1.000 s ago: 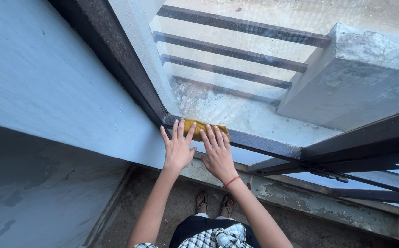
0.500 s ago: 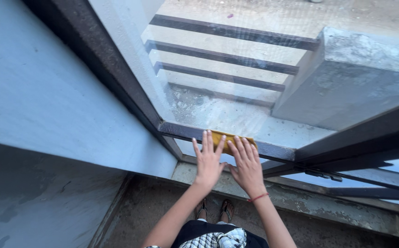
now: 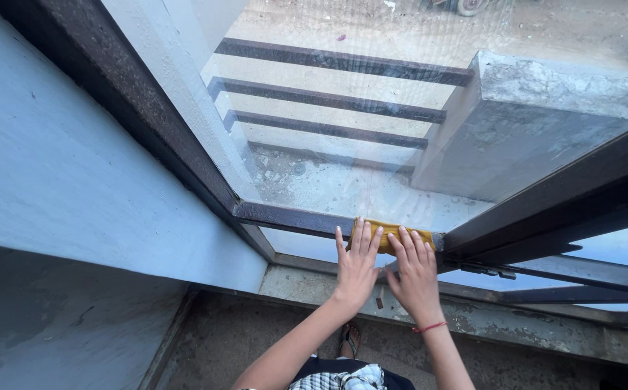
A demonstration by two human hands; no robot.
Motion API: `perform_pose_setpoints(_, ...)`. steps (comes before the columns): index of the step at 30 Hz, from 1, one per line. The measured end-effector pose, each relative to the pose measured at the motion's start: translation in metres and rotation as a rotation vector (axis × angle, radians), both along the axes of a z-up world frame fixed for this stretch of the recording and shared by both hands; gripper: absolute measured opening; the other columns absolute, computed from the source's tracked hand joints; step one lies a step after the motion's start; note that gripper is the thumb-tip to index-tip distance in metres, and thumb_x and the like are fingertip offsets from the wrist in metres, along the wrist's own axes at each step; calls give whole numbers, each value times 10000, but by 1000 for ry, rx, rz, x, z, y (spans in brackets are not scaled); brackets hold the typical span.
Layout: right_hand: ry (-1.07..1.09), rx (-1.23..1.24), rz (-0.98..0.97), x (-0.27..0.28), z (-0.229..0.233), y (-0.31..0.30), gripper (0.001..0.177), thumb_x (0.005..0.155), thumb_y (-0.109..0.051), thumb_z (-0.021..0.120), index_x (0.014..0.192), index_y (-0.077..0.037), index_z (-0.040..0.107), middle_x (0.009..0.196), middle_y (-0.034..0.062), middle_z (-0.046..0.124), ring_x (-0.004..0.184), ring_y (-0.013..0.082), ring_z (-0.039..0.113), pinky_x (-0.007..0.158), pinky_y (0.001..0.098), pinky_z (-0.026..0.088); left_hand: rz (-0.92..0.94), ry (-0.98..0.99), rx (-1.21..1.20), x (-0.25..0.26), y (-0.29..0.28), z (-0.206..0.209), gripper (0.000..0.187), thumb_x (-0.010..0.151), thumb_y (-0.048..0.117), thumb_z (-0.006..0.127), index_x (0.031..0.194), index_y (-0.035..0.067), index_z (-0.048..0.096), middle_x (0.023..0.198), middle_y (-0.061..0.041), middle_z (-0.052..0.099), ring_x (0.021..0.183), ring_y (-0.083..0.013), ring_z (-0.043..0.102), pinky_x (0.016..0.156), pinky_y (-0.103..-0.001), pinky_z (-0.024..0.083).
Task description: The person wipes a glass window pane and its black metal frame with a yellow cloth by hand.
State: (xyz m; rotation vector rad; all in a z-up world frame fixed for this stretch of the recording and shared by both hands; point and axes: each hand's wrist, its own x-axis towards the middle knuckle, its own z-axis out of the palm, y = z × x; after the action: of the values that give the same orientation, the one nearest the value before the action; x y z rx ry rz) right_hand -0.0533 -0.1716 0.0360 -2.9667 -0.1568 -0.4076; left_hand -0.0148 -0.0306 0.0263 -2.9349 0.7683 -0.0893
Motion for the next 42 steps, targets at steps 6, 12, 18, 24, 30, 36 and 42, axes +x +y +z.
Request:
perform_pose_setpoints(6, 82, -10, -32, 12, -16, 32, 859, 775, -331, 714, 1498, -111, 305, 1588, 153, 281, 1483, 324, 213, 1224, 510, 117, 39, 72, 107, 9, 21, 12, 943, 922, 528, 564, 1616, 150, 51, 1688, -114, 8, 1536, -291, -54, 1180, -654, 10)
perform_pose_setpoints(12, 57, -118, 52, 35, -30, 80, 841, 820, -269, 686, 1539, -104, 281, 1609, 169, 264, 1499, 334, 194, 1231, 511, 102, 161, 90, 59, 25, 74, 19, 879, 936, 491, 536, 1590, 203, 24, 1670, -68, -8, 1520, -287, -61, 1189, -654, 14)
perform_pose_setpoints(18, 41, 33, 142, 46, -24, 122, 825, 809, -224, 674, 1524, -81, 289, 1583, 199, 271, 1490, 368, 182, 1208, 555, 94, 324, 160, 136, 26, 99, 27, 878, 984, 482, 511, 1637, 127, 42, 1675, -226, 59, 1546, -368, -16, 1196, -630, -5)
perform_pose_setpoints(24, 4, -231, 78, 50, -36, 102, 799, 824, -203, 657, 1537, -67, 323, 1596, 194, 271, 1494, 303, 227, 1236, 485, 120, 220, 39, 14, 17, 68, 8, 842, 940, 369, 537, 1601, 74, 108, 1681, -119, 117, 1542, -258, 90, 1212, -622, 28)
perform_pose_setpoints(30, -85, -98, 61, 44, -52, 60, 709, 833, -188, 689, 1466, -65, 394, 1498, 185, 374, 1441, 287, 317, 1235, 478, 194, 152, 45, -185, 18, 36, -7, 843, 926, 361, 557, 1585, 106, 98, 1637, -155, 150, 1517, -284, 146, 1198, -631, 75)
perform_pose_setpoints(36, -72, -119, -25, 27, -36, 13, 670, 863, -222, 708, 1451, -56, 433, 1447, 172, 431, 1428, 295, 355, 1246, 481, 231, 23, 10, -222, 12, -12, -12, 890, 905, 359, 613, 1596, 67, 134, 1611, -189, 232, 1503, -327, 213, 1205, -628, 109)
perform_pose_setpoints(42, -44, -80, -151, 8, 2, 14, 670, 769, -235, 669, 1417, -166, 513, 1436, 121, 471, 1407, 318, 347, 1176, 550, 208, -57, 2, -285, 0, -9, -27, 907, 869, 309, 651, 1607, 32, 201, 1652, -142, 246, 1550, -293, 190, 1198, -659, 74)
